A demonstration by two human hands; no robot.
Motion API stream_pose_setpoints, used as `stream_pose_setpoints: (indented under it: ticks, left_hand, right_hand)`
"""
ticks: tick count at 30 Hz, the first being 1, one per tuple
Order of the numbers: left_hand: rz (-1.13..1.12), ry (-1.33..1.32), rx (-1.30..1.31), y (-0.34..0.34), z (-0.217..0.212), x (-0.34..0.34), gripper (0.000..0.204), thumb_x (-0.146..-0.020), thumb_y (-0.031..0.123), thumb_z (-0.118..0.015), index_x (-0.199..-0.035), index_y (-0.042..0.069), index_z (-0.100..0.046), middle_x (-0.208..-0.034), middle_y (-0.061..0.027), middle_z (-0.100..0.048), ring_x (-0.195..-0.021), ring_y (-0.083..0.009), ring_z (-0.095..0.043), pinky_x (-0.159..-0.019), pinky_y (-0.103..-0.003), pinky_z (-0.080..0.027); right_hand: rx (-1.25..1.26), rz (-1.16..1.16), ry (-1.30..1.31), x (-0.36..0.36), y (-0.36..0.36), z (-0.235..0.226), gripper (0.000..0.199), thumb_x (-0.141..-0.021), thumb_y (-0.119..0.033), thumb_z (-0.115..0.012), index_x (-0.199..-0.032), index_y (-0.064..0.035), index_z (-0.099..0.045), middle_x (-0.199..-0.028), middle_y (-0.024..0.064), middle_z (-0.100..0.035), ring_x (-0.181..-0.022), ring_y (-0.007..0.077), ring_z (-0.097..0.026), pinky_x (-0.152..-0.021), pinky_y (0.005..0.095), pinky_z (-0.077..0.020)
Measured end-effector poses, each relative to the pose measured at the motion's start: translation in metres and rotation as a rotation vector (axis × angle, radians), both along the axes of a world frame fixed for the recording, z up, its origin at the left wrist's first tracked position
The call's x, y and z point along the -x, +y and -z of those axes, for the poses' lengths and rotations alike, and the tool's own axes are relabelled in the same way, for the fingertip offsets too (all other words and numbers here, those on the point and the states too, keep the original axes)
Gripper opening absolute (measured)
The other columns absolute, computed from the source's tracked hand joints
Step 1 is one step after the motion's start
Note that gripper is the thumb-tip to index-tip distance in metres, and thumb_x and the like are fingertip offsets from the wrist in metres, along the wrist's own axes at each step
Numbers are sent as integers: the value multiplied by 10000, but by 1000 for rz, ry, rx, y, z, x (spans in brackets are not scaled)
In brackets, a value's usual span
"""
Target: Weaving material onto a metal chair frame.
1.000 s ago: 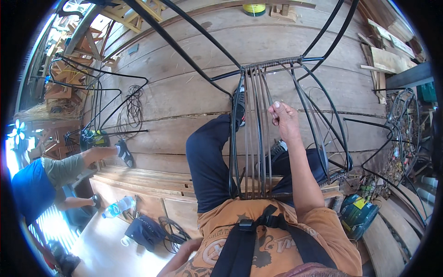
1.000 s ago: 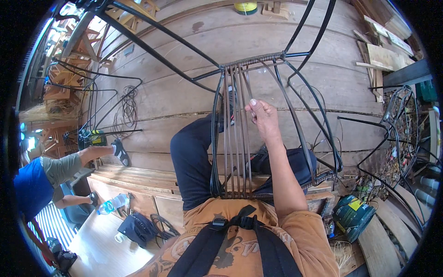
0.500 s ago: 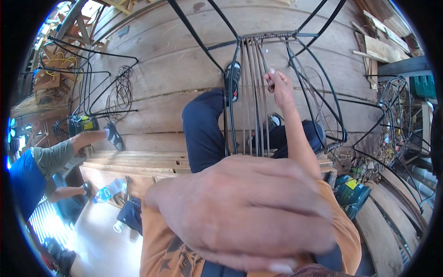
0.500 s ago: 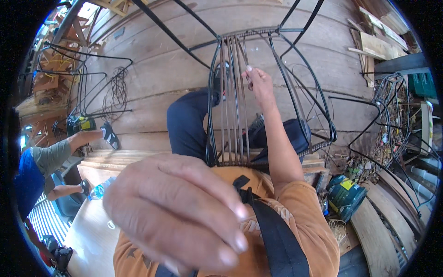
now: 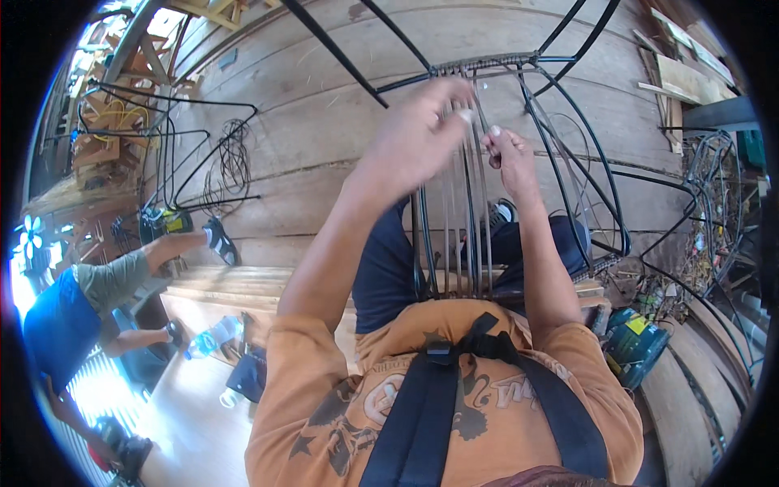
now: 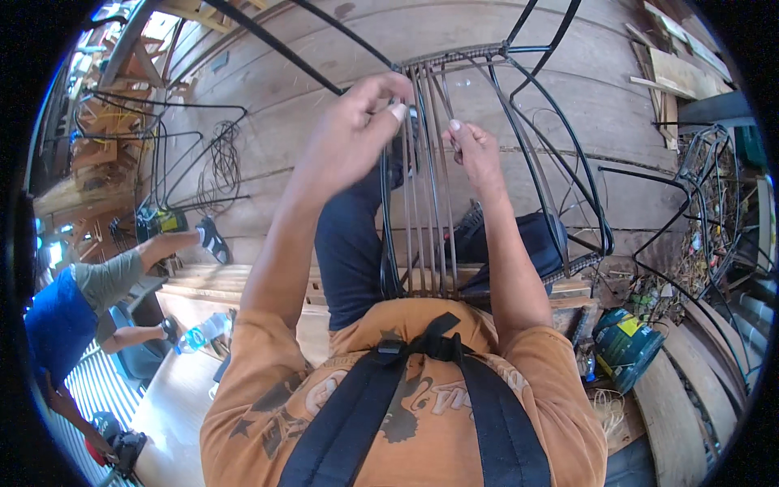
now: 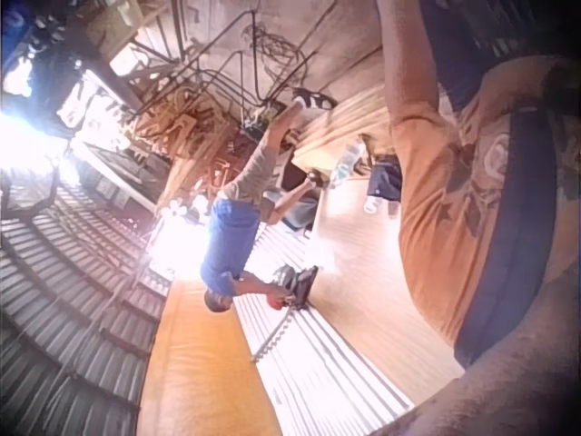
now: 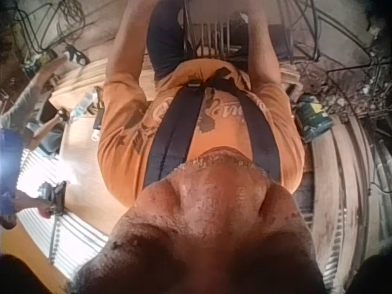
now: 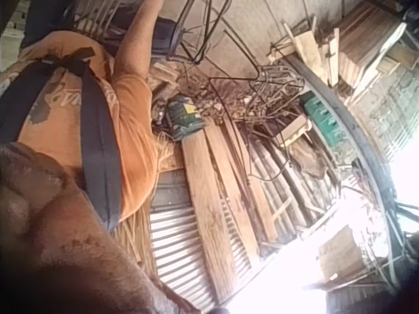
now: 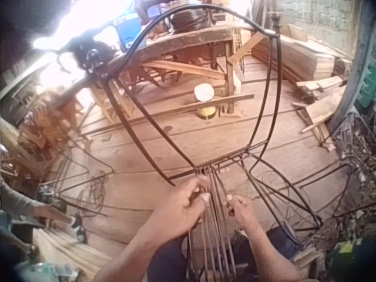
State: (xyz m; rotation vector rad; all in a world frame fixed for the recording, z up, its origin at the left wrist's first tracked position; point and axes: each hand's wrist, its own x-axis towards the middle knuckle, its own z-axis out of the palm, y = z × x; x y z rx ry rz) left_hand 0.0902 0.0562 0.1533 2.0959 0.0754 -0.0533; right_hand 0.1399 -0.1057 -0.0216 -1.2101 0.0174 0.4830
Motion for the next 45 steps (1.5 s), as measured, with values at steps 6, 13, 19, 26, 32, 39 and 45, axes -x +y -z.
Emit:
stream_pose_setpoints:
  ticks: [6, 13, 19, 26, 32, 39, 45]
  left_hand:
    - [-399, -169, 60, 58, 114, -66, 367, -897, 256, -421, -1098, -33, -523, -1086, -145, -569, -1018, -201, -527, -863, -309, -392]
    - [-168, -69, 598, 84, 146, -149, 773, -874, 614, -221, -1025, -57, -573, -989, -147, -618, -984, -206, -544, -865, -298, -395]
    - [24, 351, 538, 86, 159, -166, 920, -818, 705, -119, -1004, -48, -612, -919, -148, -636, -919, -196, -535, -867, -320, -380]
    - [78, 499, 446, 81, 145, -161, 869, -810, 719, -151, -1082, 31, -608, -784, -45, -588, -681, -152, -388, -639, -302, -313]
    - [154, 545, 431, 88, 147, -163, 826, -803, 719, -221, -1104, 49, -598, -729, -1, -545, -657, -124, -348, -584, -277, -286]
    - [140, 573, 484, 84, 140, -162, 678, -828, 632, -375, -1093, 50, -600, -703, 20, -543, -619, -85, -374, -518, -240, -289]
    - [207, 522, 563, 94, 156, -171, 247, -818, 277, -601, -920, 56, -645, -664, 30, -548, -530, -66, -444, -437, -220, -327]
  right_hand:
    - [56, -41, -10, -5, -3, -4, 300, -869, -313, -543, -738, -45, -581, -542, -58, -358, -476, 37, -275, -435, 194, -229]
    - [116, -36, -37, -4, 0, -2, 295, -878, -304, -532, -732, -52, -578, -551, -58, -374, -480, 40, -289, -437, 195, -234]
    - [86, -28, -20, -5, 4, -4, 302, -881, -296, -528, -715, -48, -571, -565, -54, -381, -484, 41, -294, -438, 194, -231]
    - [75, -49, -24, -6, 0, -4, 301, -877, -293, -533, -718, -41, -572, -572, -48, -388, -488, 44, -296, -439, 196, -231]
    - [95, -47, -6, -6, 1, -4, 302, -877, -292, -534, -722, -35, -575, -574, -39, -414, -495, 49, -319, -449, 194, -248]
    - [125, -28, -33, -4, 0, -7, 304, -878, -283, -531, -708, -36, -578, -575, -34, -428, -495, 51, -328, -451, 196, -255]
    - [122, -33, -49, -7, 2, -8, 294, -874, -279, -539, -714, -35, -583, -563, -35, -420, -482, 54, -320, -449, 200, -255]
